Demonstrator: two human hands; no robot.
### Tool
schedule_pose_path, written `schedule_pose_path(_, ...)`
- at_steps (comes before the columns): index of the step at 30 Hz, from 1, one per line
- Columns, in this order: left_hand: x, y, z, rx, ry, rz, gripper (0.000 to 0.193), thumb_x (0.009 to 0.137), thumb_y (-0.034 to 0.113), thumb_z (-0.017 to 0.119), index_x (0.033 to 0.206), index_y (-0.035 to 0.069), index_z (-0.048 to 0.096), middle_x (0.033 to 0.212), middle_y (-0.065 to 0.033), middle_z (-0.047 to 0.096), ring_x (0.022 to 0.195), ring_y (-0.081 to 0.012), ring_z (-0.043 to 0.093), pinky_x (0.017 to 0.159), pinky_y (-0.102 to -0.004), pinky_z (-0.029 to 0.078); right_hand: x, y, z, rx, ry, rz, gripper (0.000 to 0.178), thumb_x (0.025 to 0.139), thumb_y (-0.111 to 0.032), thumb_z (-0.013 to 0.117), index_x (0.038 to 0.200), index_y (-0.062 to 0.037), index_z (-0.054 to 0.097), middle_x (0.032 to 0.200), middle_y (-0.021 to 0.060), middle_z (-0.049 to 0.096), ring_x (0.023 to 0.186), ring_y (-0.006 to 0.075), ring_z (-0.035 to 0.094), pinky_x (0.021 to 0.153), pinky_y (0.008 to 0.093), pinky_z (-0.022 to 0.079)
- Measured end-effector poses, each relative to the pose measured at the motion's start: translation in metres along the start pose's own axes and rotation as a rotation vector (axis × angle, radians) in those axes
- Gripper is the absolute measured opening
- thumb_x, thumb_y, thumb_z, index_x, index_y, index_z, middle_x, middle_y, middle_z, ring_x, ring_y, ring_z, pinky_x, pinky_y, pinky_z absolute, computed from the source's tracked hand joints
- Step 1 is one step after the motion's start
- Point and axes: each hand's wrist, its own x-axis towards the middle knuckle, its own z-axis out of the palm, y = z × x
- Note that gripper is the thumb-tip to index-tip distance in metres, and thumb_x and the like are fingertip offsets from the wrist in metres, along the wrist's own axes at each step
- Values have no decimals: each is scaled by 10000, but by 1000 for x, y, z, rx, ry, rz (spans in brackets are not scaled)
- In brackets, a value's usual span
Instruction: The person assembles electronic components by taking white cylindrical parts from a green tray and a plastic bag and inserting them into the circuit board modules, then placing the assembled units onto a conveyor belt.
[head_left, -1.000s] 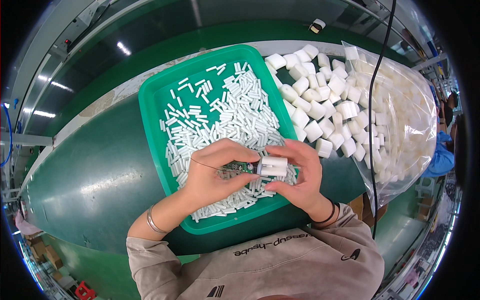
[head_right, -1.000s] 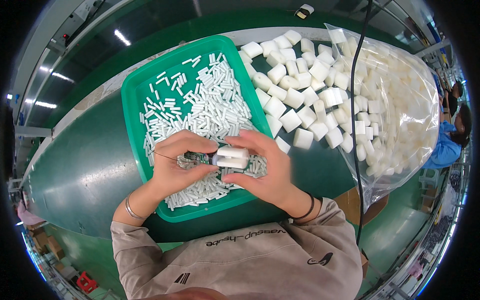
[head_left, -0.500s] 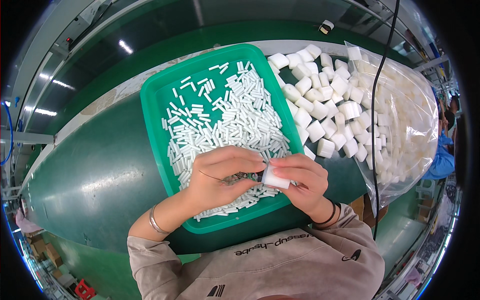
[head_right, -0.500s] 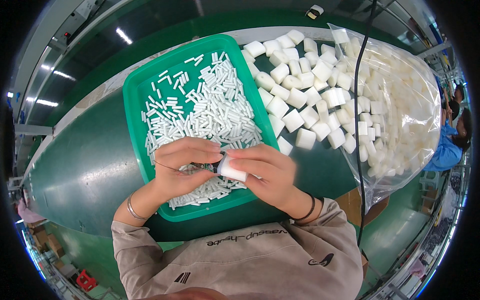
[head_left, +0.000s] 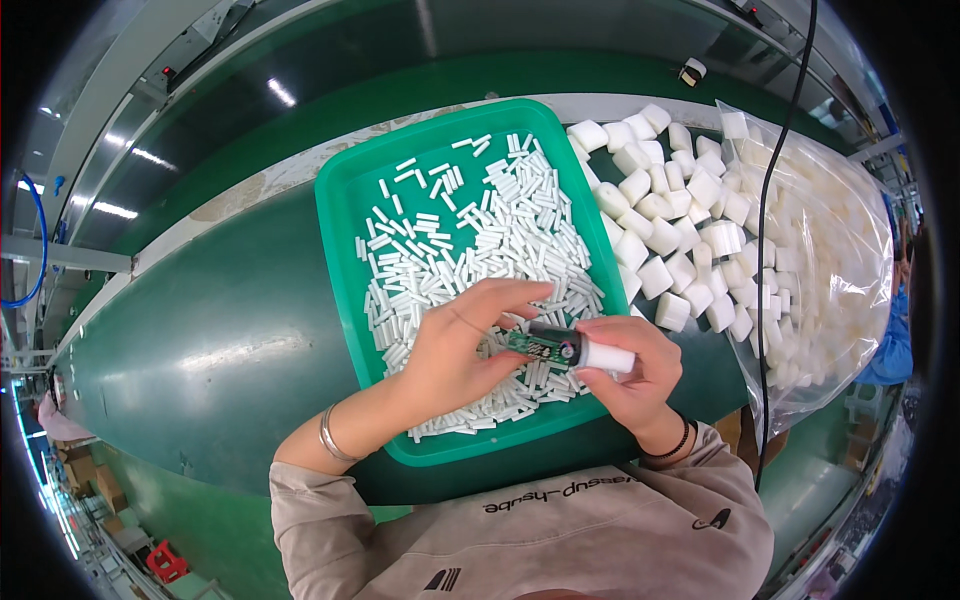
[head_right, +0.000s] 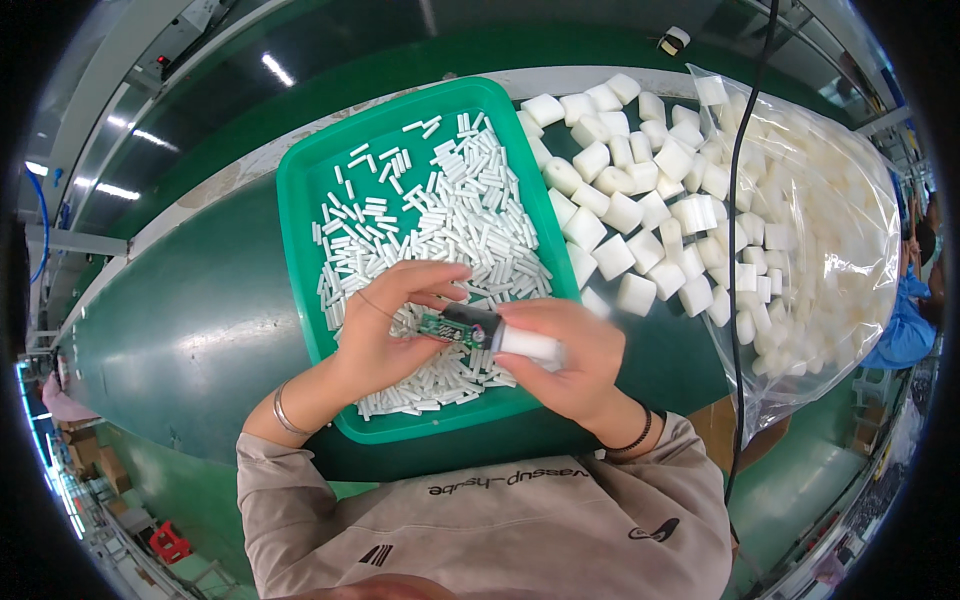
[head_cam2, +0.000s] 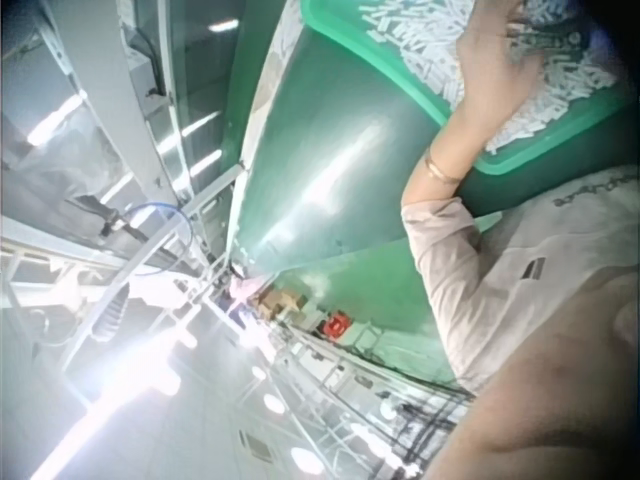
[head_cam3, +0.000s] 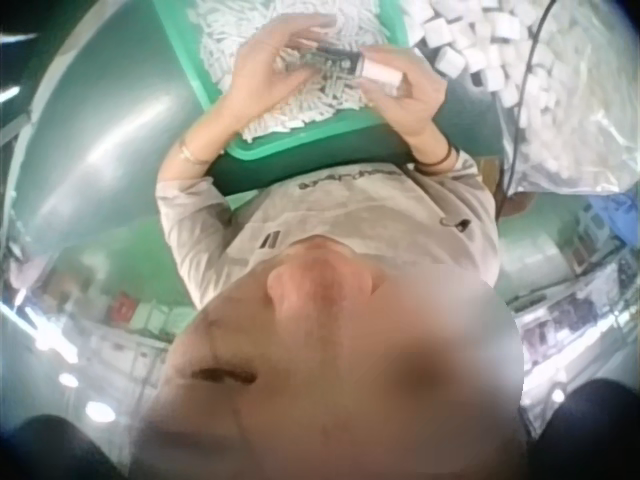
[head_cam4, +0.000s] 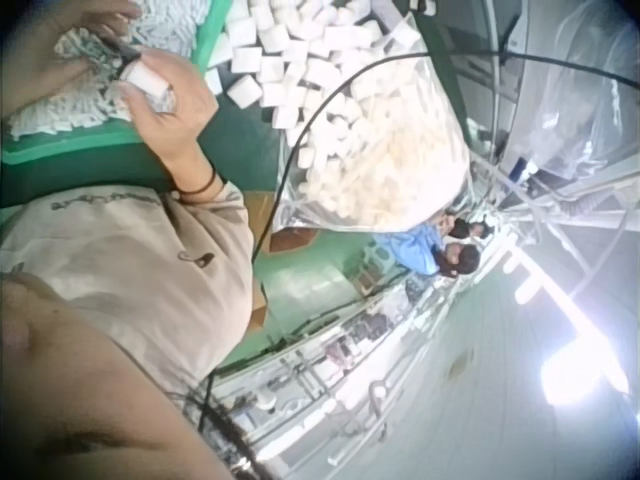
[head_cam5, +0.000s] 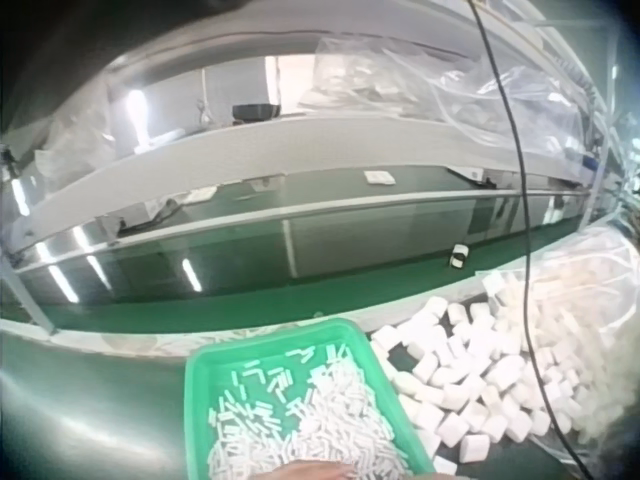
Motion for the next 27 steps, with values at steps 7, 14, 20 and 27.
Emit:
schedule_pose_path(7,-4,-5,-11,232,-51,141,321,531,-135,556,799,22,639,760,-83,631,674,-199,620,604,-265,493,1,0,1,-35,-86,2,335,584,-69,755,882,20,630,836,137,640,725,228,631,618,262,490)
schedule_pose_path(14,3,-2,-16,292,-99,184,294,527,-81,569,776,61,634,737,-51,615,638,-203,588,540,-260,477,-2,4,-1,32,-178,36,442,601,-62,745,1004,22,584,915,155,624,784,229,626,657,261,482)
schedule_pose_path(20,37,-39,-90,218,469,30,173,724,-85,523,877,-17,568,961,-76,553,875,-137,535,713,-230,446,0,6,4,169,92,191,705,647,-71,698,1253,5,345,1086,167,548,883,213,560,757,303,465)
schedule_pose_path(27,13,-131,-234,256,1033,-175,139,800,137,588,816,0,567,658,0,548,588,-55,484,552,-170,355,2,2,4,83,-180,242,573,691,-37,660,1214,-39,425,911,96,619,726,157,576,649,253,464)
